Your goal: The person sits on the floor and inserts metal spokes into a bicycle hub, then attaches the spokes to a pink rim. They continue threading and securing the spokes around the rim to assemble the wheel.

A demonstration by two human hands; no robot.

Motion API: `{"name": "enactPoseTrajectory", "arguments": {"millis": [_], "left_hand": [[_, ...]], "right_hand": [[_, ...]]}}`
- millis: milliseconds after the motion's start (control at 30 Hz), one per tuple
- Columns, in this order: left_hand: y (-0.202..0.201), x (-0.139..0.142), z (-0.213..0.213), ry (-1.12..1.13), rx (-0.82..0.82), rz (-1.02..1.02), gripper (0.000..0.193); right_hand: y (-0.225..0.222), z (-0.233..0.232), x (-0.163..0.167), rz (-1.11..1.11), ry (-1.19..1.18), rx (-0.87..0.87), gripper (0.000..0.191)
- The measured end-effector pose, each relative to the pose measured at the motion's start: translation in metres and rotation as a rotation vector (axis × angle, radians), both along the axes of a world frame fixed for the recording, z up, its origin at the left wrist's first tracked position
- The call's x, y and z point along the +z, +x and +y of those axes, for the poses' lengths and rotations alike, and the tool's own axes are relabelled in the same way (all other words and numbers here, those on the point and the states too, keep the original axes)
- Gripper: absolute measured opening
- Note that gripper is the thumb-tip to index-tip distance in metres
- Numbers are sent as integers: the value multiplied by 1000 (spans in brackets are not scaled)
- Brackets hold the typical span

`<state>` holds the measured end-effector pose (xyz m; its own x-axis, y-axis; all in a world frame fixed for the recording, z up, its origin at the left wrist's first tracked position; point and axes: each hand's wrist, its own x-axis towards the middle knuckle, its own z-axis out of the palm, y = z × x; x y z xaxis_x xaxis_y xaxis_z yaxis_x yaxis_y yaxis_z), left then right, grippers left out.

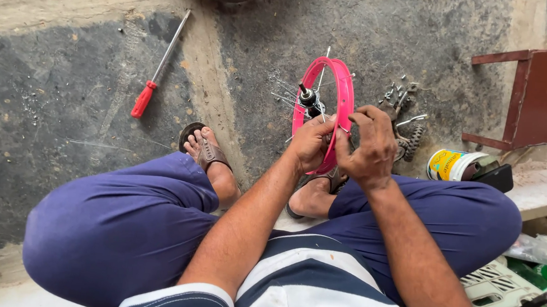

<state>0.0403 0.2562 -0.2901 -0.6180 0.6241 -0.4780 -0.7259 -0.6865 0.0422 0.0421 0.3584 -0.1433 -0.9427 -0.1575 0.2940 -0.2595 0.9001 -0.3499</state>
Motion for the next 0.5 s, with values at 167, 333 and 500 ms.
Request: {"name": "enactPoseTrajectory", "arguments": {"millis": [167, 333, 500], "left_hand": [[-4, 12, -5, -16, -15, 5, 23], [-12, 26, -10, -30, -19, -20, 24], [-12, 29, -13, -109, -77, -25, 21]], "right_hand": [[-2, -8, 1, -107, 10, -32, 16], [-6, -4, -15, -115, -227, -97, 14], [-9, 5, -14, -270, -740, -389, 26]]}}
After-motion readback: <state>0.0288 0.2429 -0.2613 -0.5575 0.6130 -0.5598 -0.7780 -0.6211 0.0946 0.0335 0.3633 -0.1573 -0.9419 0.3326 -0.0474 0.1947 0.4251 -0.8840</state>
